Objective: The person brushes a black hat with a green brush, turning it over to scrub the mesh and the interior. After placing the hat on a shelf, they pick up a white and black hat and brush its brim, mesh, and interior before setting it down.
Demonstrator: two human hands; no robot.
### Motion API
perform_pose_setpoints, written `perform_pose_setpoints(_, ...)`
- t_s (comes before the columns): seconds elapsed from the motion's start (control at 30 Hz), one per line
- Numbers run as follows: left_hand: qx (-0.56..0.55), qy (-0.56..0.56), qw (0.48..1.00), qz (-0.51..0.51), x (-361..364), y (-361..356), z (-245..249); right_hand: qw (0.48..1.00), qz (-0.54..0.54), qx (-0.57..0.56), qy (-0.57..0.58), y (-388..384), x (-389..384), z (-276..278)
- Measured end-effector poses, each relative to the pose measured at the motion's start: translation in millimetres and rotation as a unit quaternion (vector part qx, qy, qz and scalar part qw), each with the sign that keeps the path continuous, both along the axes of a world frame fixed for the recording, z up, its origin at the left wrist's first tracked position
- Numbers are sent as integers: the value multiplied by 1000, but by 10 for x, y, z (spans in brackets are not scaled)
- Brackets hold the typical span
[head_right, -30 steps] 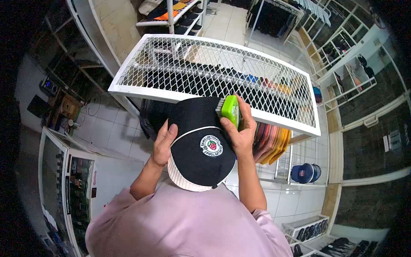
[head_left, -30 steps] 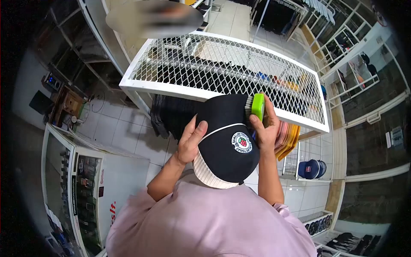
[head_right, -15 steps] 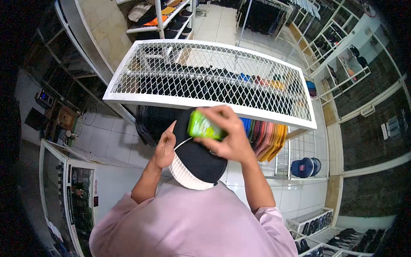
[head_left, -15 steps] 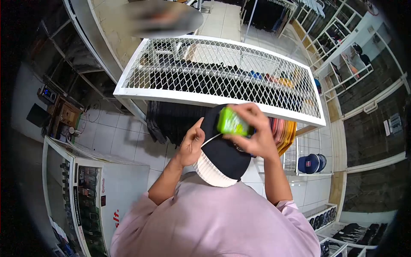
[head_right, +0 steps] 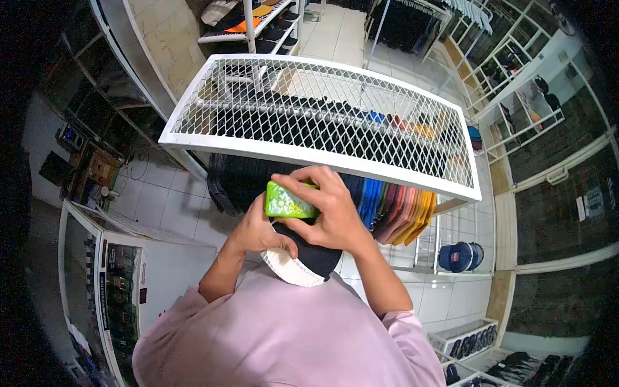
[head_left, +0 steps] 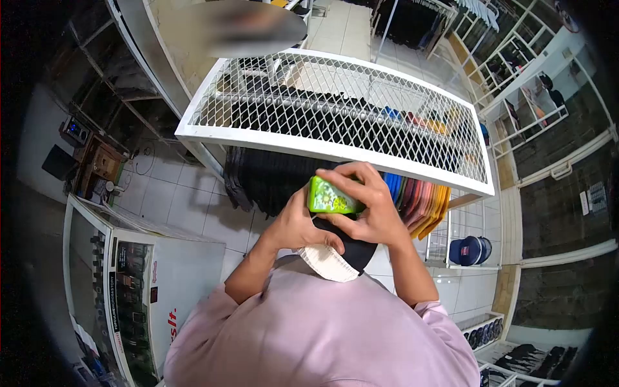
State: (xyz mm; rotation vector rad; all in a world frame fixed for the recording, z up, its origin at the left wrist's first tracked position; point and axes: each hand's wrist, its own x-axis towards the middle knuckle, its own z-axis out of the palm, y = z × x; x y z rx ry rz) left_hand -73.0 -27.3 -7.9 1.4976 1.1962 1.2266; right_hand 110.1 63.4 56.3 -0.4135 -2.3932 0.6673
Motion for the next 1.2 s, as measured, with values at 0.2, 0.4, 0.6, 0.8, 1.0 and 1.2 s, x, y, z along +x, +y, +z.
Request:
perform_pose_setpoints(0.2, 22, -171, 984, -31, 65, 30, 83, 968, -178, -121, 132, 332, 80, -240)
perform_pose_setpoints(0.4, -2, -334, 942, 16, 10, -17, 26, 877, -108, -366, 293, 328, 211, -885)
perform_pose_setpoints(0.6, 0, -326, 946, -1, 11, 68, 40, 861, -110, -373, 327, 309, 312, -883)
perform_pose_setpoints(0.8, 19, -384, 923, -3, 102, 42, 89, 868, -114, -382, 295, 249, 316, -797)
perform_pose_setpoints(1.0, -21, -383, 923, 3, 34, 67, -63, 886, -108, -330, 308, 297, 366, -746)
perform_pose_setpoints(1.2, 40, -374, 925, 48, 27, 5, 92, 879, -113, -373, 274, 237, 361, -1190)
